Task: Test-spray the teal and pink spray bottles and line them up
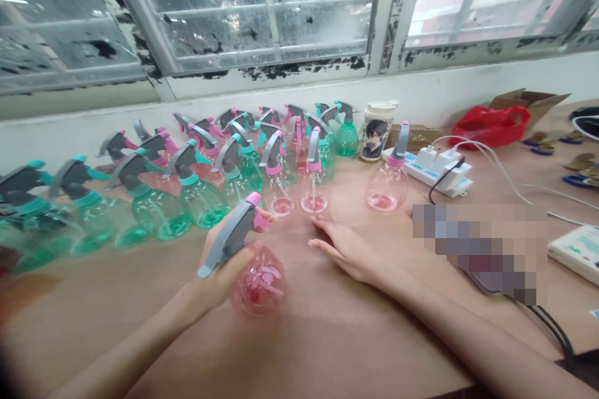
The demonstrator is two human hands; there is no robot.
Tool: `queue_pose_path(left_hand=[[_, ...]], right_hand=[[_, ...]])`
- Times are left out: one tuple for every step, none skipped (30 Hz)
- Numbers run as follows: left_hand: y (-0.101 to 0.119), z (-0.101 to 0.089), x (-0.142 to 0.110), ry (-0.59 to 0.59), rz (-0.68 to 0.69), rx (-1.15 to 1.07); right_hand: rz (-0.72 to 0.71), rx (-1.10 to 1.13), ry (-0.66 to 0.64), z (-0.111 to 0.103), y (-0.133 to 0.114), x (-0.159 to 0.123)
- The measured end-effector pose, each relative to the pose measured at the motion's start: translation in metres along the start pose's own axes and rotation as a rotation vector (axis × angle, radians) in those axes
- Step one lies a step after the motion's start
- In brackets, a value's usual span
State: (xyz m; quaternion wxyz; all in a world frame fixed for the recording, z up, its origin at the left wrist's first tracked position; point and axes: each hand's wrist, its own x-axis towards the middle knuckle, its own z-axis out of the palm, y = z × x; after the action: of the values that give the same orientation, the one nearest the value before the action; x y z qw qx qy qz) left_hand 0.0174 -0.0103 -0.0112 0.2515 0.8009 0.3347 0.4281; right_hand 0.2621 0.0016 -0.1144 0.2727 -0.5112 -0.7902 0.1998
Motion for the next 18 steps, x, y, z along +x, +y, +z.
queue_pose_path(left_hand=[[-0.0001,0.0006,-0.0005,-0.004,-0.011,-0.003],[0.0000,0.0012,-0.0009,-0.005,-0.016,-0.006],[0.0000,0.0017,-0.0013,-0.002,-0.018,-0.011],[0.0001,0.0021,-0.0016,0.002,-0.018,-0.014],[0.0001,0.0024,-0.0018,0.006,-0.017,-0.016],[0.0001,0.0026,-0.0021,0.009,-0.014,-0.018],[0.0000,0.0027,-0.0023,0.013,-0.010,-0.020],[-0.0002,0.0027,-0.0025,0.014,-0.006,-0.022],[-0.0003,0.0027,-0.0027,0.014,-0.003,-0.024],[-0.0005,0.0026,-0.0028,0.015,-0.002,-0.027],[-0.0006,0.0026,-0.0027,0.016,-0.003,-0.027],[-0.0007,0.0025,-0.0026,0.018,-0.004,-0.025],[-0.0008,0.0024,-0.0023,0.020,-0.006,-0.024],[-0.0008,0.0023,-0.0019,0.021,-0.007,-0.026],[-0.0008,0.0023,-0.0016,0.022,-0.009,-0.030],[-0.0008,0.0023,-0.0012,0.018,-0.014,-0.035],[-0.0007,0.0023,-0.0010,0.015,-0.020,-0.040],[-0.0006,0.0023,-0.0009,0.014,-0.026,-0.043]], right_hand=[[-0.003,-0.016,-0.004,-0.0005,-0.0007,-0.0006],[-0.009,-0.039,-0.009,-0.0008,-0.0013,-0.0011],[-0.018,-0.069,-0.015,-0.0011,-0.0021,-0.0015],[-0.032,-0.104,-0.024,-0.0013,-0.0030,-0.0019],[-0.049,-0.141,-0.038,-0.0015,-0.0040,-0.0021],[-0.065,-0.176,-0.052,-0.0016,-0.0050,-0.0022],[-0.076,-0.204,-0.067,-0.0017,-0.0061,-0.0021],[-0.081,-0.224,-0.079,-0.0018,-0.0071,-0.0020],[-0.082,-0.236,-0.087,-0.0018,-0.0079,-0.0019],[-0.080,-0.240,-0.091,-0.0019,-0.0086,-0.0017],[-0.080,-0.240,-0.093,-0.0019,-0.0090,-0.0017],[-0.079,-0.239,-0.095,-0.0020,-0.0093,-0.0016],[-0.080,-0.239,-0.096,-0.0020,-0.0094,-0.0017],[-0.080,-0.241,-0.096,-0.0021,-0.0096,-0.0018],[-0.080,-0.243,-0.096,-0.0021,-0.0097,-0.0019],[-0.078,-0.245,-0.098,-0.0021,-0.0099,-0.0021],[-0.077,-0.249,-0.101,-0.0021,-0.0101,-0.0022],[-0.076,-0.254,-0.104,-0.0021,-0.0104,-0.0023]])
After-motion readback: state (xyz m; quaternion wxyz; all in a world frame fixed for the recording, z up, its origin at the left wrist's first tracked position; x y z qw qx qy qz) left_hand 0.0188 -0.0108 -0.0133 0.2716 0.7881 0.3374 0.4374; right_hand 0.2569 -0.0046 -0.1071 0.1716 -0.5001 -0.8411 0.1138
